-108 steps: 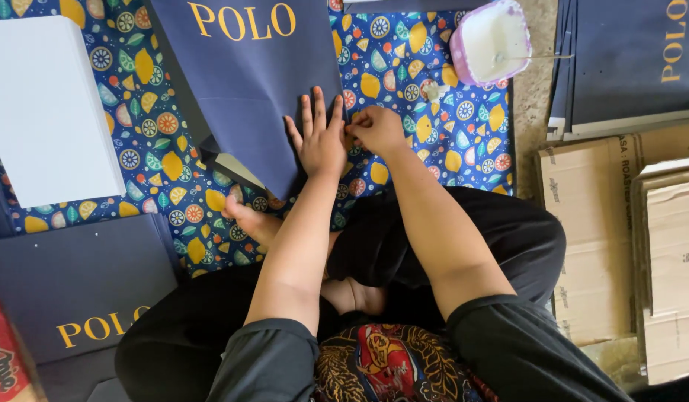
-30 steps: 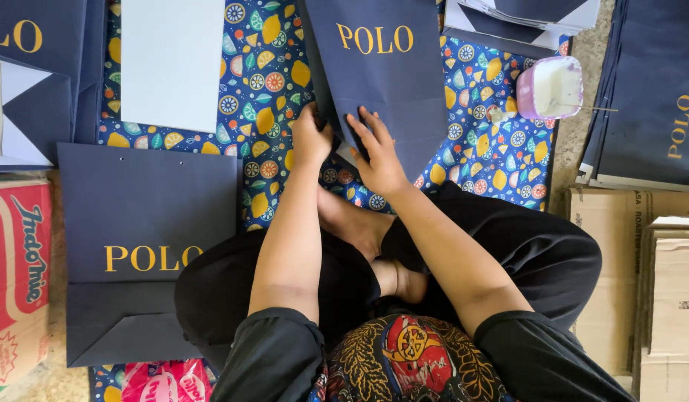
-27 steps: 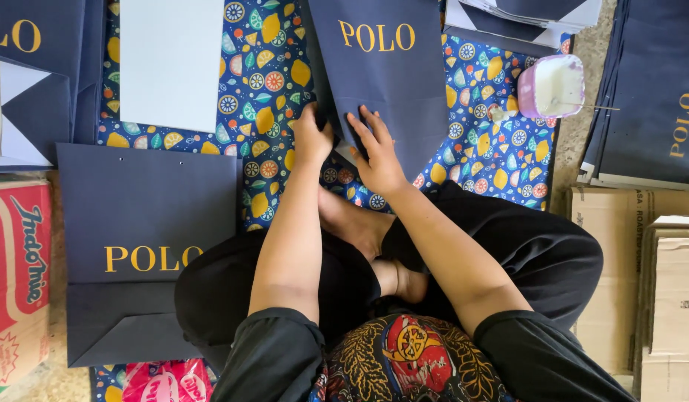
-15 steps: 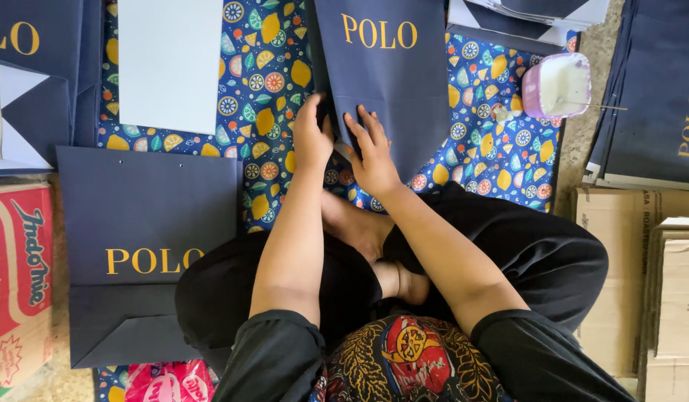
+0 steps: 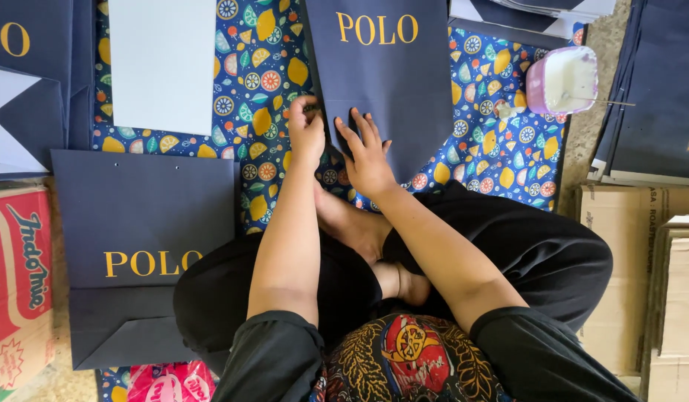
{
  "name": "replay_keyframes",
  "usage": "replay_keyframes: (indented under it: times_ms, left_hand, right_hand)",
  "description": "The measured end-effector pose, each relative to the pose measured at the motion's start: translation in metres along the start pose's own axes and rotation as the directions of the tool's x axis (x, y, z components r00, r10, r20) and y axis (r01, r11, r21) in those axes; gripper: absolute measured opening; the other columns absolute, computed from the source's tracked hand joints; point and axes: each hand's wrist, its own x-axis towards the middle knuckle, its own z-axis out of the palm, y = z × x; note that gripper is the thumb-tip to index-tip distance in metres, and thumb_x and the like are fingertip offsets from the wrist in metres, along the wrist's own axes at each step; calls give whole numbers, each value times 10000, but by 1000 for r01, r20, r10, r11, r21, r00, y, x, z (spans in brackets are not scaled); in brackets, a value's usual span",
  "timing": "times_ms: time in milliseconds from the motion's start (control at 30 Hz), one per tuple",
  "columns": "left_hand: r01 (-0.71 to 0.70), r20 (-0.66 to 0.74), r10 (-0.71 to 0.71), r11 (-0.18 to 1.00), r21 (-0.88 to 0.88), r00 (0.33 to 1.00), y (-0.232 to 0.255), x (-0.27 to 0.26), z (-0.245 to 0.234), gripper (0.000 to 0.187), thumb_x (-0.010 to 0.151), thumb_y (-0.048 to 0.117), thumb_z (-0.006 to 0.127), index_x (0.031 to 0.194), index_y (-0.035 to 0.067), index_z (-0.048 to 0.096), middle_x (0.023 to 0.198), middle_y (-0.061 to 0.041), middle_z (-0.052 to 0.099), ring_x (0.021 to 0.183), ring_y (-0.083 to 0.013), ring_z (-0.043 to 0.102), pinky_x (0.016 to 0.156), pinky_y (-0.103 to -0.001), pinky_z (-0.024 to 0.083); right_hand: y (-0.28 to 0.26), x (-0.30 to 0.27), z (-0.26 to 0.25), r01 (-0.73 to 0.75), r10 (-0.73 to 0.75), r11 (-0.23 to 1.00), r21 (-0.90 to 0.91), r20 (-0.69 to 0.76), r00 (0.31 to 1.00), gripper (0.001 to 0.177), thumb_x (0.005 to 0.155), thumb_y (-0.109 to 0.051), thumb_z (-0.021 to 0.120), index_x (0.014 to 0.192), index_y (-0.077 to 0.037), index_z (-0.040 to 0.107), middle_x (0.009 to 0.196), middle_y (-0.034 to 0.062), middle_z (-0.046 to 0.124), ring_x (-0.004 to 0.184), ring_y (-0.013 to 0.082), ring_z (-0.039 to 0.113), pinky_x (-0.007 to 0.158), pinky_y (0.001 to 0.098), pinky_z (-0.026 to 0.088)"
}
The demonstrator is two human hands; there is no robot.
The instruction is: Folding and gluing paper to assemble shopping bags
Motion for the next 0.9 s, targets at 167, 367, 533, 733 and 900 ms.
replay_keyframes:
  times_ms: [167, 367, 533, 733, 900]
  left_hand:
    - [53, 74, -44, 989, -135, 996, 9, -1, -8, 367, 935, 32, 592, 1286, 140, 585, 1087, -76, 616, 952, -185, 658, 819, -333, 586]
    - [286, 213, -225, 902, -323, 951, -12, 12, -7, 471, 945, 128, 701, 1387, 91, 543, 1167, -183, 688, 926, -304, 753, 727, -419, 675]
    - [401, 256, -380, 916, -33, 889, 22, -3, -16, 600, 899, 316, 839, 1417, 149, 587, 1199, -125, 722, 1008, -299, 757, 721, -516, 671]
    - [352, 290, -390, 919, 177, 874, 5, 6, -18, 681, 915, 200, 811, 1509, 164, 480, 1156, -154, 731, 1009, -329, 764, 705, -516, 677]
    - [46, 135, -108, 917, 397, 985, -62, 32, -13, 476, 859, 341, 823, 1285, 215, 651, 961, 33, 801, 920, -141, 774, 730, -289, 642]
  right_hand:
    - [-1, 0, 0, -17, 18, 999, -30, 31, 999, 718, 1030, -85, 626, 1610, -383, 326, 1684, 51, 193, 1568, 396, 160, 1033, 885, 240]
    - [-4, 1, -4, -52, 59, 995, -88, 79, 995, 721, 1029, -92, 617, 1612, -386, 310, 1689, 46, 163, 1573, 383, 149, 1052, 879, 240]
    - [-6, 2, -5, -87, 107, 986, -144, 138, 985, 696, 1021, -139, 631, 1598, -382, 327, 1701, 39, 120, 1577, 369, 126, 1076, 871, 229]
    - [-20, 2, -17, -70, 101, 984, -167, 183, 978, 568, 1056, -392, 597, 1585, -357, 391, 1722, 42, 108, 1587, 380, 43, 1075, 881, 175]
    - [-18, 7, -9, -34, 129, 952, -303, 301, 945, 799, 1044, -611, 486, 1674, -379, 54, 1748, -35, -94, 1572, 398, -150, 1076, 892, -17]
